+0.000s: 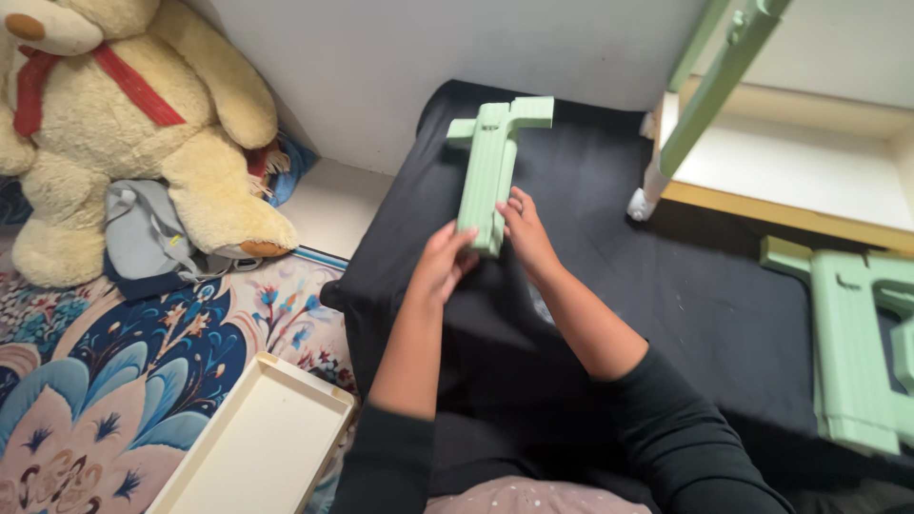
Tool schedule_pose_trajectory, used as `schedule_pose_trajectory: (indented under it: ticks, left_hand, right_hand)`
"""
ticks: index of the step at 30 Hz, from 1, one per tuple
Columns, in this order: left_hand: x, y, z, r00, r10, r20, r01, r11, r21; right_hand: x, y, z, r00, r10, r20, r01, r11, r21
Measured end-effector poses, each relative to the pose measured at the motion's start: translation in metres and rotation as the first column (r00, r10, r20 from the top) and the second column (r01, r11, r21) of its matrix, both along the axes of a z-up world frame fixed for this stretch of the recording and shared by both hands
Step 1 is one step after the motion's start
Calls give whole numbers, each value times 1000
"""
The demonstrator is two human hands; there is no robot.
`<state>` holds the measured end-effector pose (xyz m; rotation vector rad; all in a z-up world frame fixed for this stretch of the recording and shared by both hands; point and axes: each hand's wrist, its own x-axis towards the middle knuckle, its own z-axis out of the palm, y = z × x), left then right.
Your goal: The person assembles a small plastic storage unit by attaching white caster wheels to a beige tray and then inserting light green legs into the tray corners. The person handles the wheels, tray, and legs by hand and places the assembled unit on a black-covered table.
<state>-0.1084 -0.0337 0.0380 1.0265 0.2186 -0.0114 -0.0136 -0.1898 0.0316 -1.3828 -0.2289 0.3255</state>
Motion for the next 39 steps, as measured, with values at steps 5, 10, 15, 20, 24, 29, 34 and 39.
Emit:
schedule_pose_trajectory:
  ticks: [5, 10, 15, 20, 24, 29, 34, 39]
  left_hand:
    - [-116, -63, 20, 992, -105, 70, 94, 986, 141]
    - [-171, -143, 19, 930, -281, 236, 224, 944, 244]
    - [-173, -227, 12, 840, -517, 166, 507, 856, 103]
    - [-164, -289, 14, 771, -629, 101, 634, 773, -32]
    - [-151, -331, 10, 744, -658, 111, 666, 744, -57]
    - [-125, -368, -1, 761, -641, 101, 646, 763, -28]
    - [-105, -388, -8, 780, -615, 115, 621, 783, -34]
    - [-95, -395, -9, 731, -674, 107, 667, 739, 95]
  right_hand:
    - [-101, -67, 22, 986, 63, 155, -52, 996, -70]
    - [-196, -151, 32, 979, 9, 202, 7, 997, -79]
    - [-236, -234, 30, 929, -214, 303, 280, 940, -194]
    - [-249, -298, 18, 896, -383, 227, 429, 878, -213]
    - [-253, -334, 9, 862, -389, 325, 486, 817, -310]
    - [-262, -349, 15, 819, -401, 411, 555, 736, -388]
    - [-277, -347, 35, 778, -296, 553, 608, 576, -546]
    - [-274, -346, 43, 734, -310, 605, 674, 443, -591]
